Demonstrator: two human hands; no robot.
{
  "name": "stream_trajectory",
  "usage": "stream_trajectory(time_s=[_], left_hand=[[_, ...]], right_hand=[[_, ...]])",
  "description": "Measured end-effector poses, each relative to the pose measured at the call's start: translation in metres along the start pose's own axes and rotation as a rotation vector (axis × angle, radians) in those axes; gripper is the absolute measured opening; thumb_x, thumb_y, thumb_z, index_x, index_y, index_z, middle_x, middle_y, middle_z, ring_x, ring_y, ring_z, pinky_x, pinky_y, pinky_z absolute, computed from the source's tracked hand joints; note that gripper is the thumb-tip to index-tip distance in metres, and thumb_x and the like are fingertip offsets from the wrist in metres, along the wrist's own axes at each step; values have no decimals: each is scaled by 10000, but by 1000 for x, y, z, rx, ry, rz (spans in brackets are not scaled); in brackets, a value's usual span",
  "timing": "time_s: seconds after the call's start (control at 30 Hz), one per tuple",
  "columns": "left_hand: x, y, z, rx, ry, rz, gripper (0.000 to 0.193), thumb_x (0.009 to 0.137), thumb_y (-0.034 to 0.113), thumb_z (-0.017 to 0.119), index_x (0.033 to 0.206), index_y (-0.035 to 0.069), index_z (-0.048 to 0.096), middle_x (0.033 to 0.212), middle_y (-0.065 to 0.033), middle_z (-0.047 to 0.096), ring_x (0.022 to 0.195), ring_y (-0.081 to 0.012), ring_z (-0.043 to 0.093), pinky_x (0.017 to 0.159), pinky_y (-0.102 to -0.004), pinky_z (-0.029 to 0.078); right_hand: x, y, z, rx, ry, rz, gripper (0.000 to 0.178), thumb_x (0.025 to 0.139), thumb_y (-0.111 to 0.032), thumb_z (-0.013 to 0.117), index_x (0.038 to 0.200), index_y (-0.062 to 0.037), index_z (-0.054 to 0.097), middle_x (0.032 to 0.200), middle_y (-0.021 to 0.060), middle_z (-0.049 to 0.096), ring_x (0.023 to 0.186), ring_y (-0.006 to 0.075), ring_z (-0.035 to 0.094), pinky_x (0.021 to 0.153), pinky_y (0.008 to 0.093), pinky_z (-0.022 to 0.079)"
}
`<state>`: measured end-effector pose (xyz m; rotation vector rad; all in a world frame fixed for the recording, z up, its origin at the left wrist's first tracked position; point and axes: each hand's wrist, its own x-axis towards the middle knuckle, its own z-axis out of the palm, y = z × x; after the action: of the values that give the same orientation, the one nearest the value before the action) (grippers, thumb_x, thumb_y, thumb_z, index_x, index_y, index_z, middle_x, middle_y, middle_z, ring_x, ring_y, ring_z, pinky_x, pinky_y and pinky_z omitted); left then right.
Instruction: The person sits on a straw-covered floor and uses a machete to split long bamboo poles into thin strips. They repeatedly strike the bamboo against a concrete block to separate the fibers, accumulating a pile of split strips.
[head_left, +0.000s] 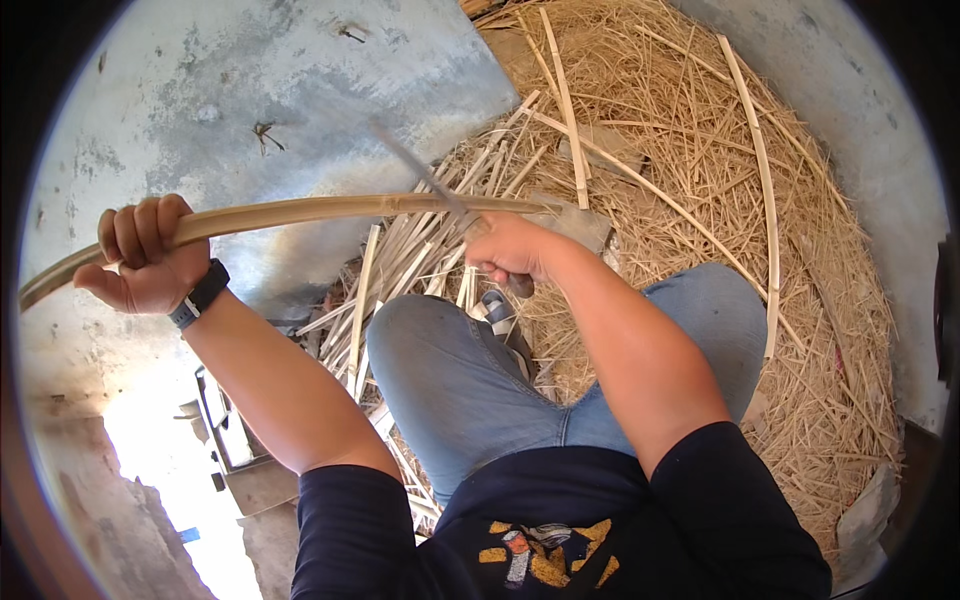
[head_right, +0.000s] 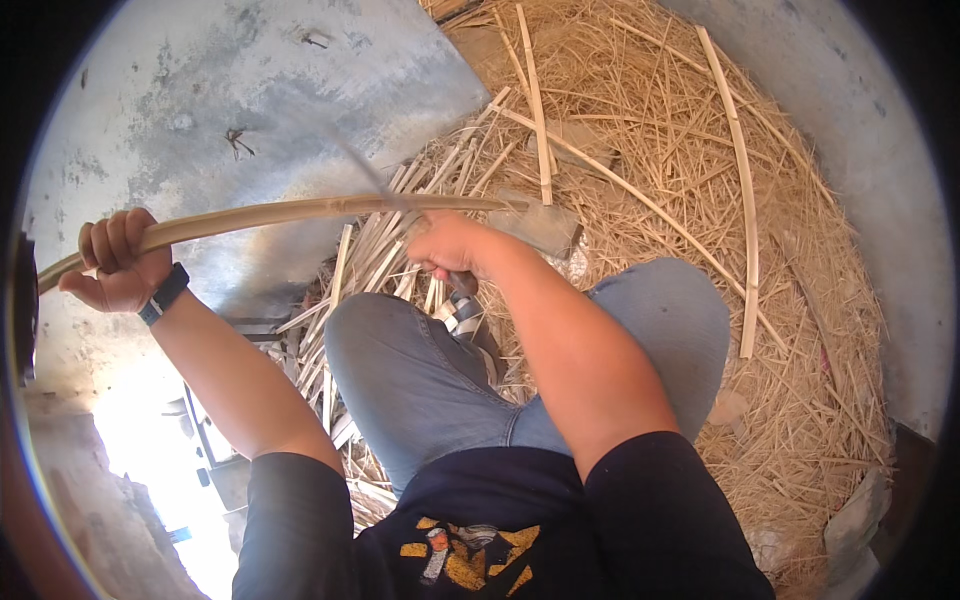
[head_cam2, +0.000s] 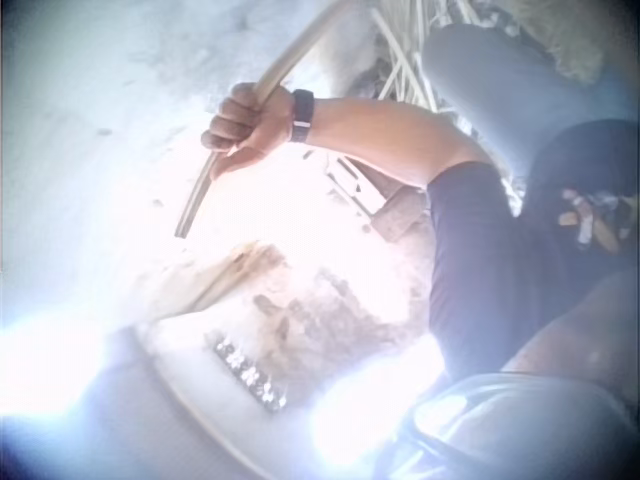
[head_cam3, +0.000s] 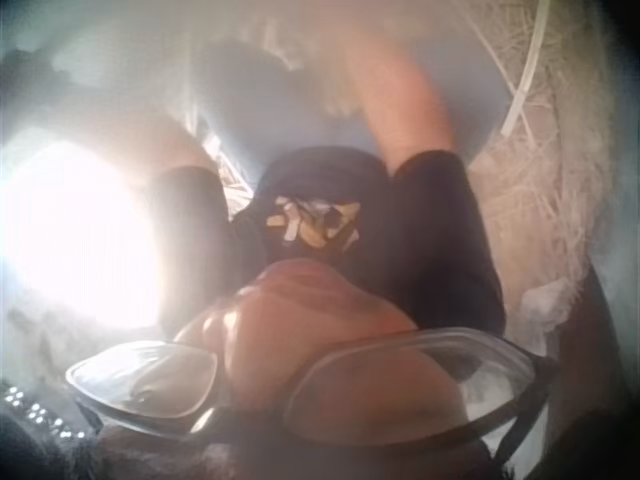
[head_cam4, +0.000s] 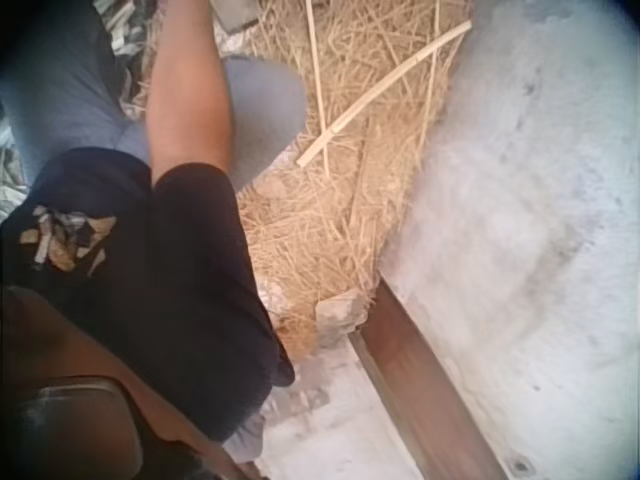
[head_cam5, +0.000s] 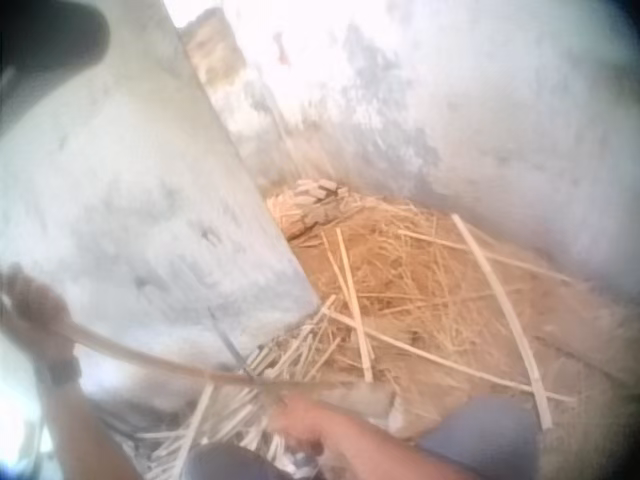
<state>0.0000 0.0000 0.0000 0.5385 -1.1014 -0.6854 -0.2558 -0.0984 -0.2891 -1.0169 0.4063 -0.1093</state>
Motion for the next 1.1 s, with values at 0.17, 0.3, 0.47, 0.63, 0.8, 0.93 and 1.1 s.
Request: stream_trajectory(time_s=[0.17,0.3,0.47,0.63,0.8,0.93,1.1], left_hand=[[-5,4,-2,61,48,10,543,611,515,881,589,227,422,453,121,344,407,-47,266,453,-227,201],[3,-19,30,112,163,62,498,681,463,856,608,208,434,484,87,341,442,-68,257,482,-233,217],[0,-31,53,359,429,256,427,836,330,737,729,145,367,561,32,264,507,-115,248,515,-278,245],[8,-48,93,508,538,337,381,902,310,652,761,138,343,578,18,250,527,-129,233,527,-290,250],[7,-39,75,453,522,292,370,913,317,630,765,135,344,588,8,265,531,-132,248,534,-293,258],[6,-40,74,449,477,307,362,916,316,618,765,136,342,591,7,269,530,-133,256,537,-290,268],[12,-46,86,484,506,290,360,905,330,620,771,136,348,586,4,268,535,-138,269,537,-290,272]], right_hand=[[-34,-39,62,-194,-28,-94,170,786,-107,598,921,-40,519,554,-15,473,467,84,474,417,270,379],[-11,-7,27,-179,217,-107,171,786,-133,615,903,-52,521,563,-14,476,468,84,469,420,270,369],[-12,-14,51,-305,221,-210,357,767,-134,623,1077,38,579,842,135,629,672,218,626,547,338,504],[0,2,46,-325,309,-285,323,785,-152,637,1059,1,558,777,87,584,562,166,561,509,315,472],[-15,-13,39,-240,301,-53,449,774,-138,624,1193,14,566,889,143,624,581,180,594,540,329,506],[-10,-13,60,-435,339,-398,386,782,-153,647,1122,4,555,756,76,565,636,168,581,564,338,483],[0,-1,39,-368,414,-269,368,793,-149,624,1111,28,564,788,82,579,663,172,582,623,345,491]])
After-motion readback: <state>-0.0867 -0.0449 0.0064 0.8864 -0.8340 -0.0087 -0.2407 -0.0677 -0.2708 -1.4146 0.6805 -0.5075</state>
